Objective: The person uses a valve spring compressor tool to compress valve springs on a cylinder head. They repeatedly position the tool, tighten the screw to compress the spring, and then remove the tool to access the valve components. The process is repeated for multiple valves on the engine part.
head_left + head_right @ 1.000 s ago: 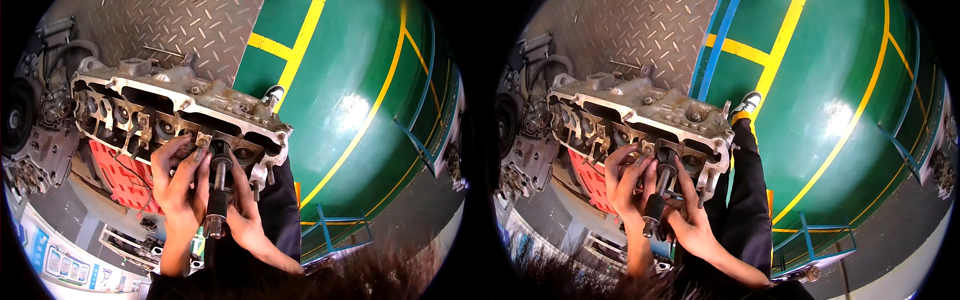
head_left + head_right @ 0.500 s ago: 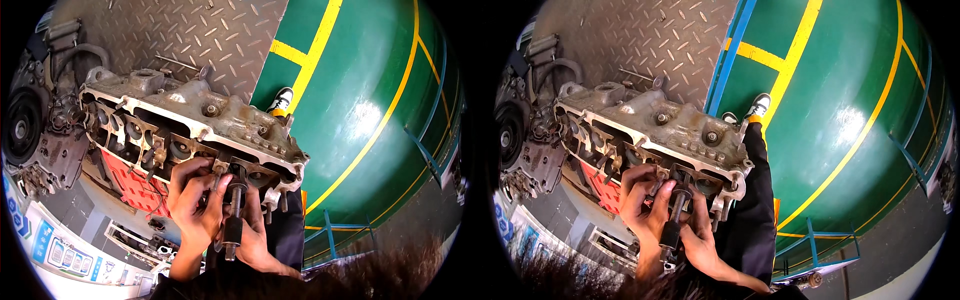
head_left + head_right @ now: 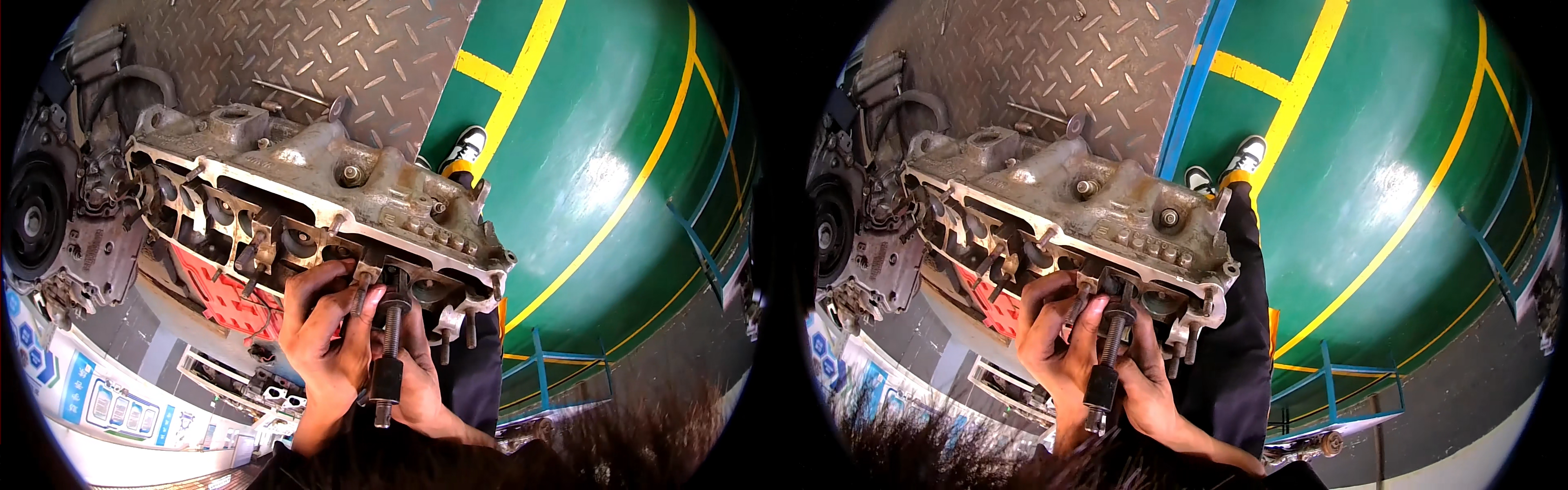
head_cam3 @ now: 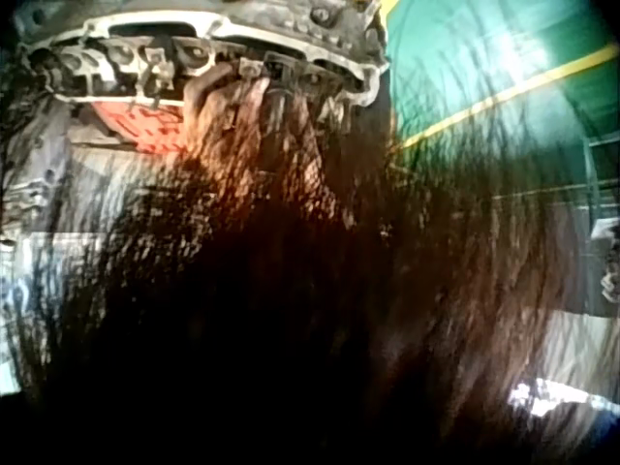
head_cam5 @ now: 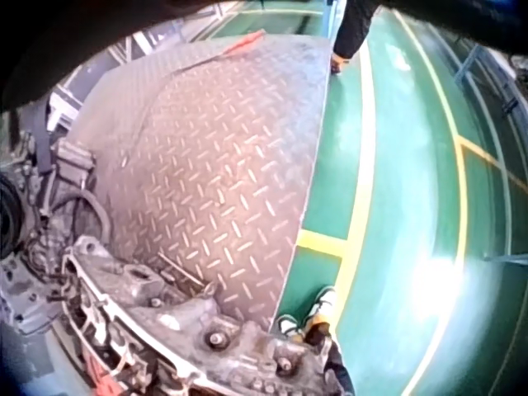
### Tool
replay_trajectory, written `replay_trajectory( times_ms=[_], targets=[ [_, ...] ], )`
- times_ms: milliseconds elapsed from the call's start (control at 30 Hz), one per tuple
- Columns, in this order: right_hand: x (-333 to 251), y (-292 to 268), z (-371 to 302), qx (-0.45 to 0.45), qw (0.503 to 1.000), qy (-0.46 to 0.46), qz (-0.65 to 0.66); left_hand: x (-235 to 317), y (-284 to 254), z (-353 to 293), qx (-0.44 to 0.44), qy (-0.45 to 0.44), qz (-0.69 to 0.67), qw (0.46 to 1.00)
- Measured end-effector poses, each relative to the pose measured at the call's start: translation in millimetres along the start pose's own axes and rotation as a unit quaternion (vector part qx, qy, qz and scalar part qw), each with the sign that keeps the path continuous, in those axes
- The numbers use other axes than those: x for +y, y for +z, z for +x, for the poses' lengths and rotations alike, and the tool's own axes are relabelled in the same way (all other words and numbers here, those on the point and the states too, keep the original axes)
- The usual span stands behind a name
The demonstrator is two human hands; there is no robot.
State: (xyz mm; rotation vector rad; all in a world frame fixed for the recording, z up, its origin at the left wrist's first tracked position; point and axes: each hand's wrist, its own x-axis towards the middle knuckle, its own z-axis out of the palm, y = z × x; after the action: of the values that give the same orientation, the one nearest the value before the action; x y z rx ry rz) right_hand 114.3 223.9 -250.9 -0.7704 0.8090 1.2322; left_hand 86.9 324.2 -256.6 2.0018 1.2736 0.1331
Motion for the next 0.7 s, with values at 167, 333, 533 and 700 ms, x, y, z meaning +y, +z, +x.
replay_trajectory(
  times_ms=[167,333,533,700],
  targets=[
    [9.8,-11.6,-4.1,-0.011,1.0,0.016,-0.007,1.4,-1.0,-0.9,-0.007,-0.008,-0.023,1.0],
    [-4.3,-4.6,-2.8,-0.029,0.999,0.039,0.005,3.1,-13.2,-5.8,-0.066,-0.011,-0.032,0.997],
    [-6.9,5.7,-4.7,0.016,1.0,0.013,-0.006,6.7,-21.3,-6.4,-0.137,-0.045,-0.015,0.989],
    [-16.9,11.8,-3.8,0.074,0.994,0.056,-0.064,15.1,-24.4,4.9,-0.185,-0.048,0.058,0.98]
  ],
)
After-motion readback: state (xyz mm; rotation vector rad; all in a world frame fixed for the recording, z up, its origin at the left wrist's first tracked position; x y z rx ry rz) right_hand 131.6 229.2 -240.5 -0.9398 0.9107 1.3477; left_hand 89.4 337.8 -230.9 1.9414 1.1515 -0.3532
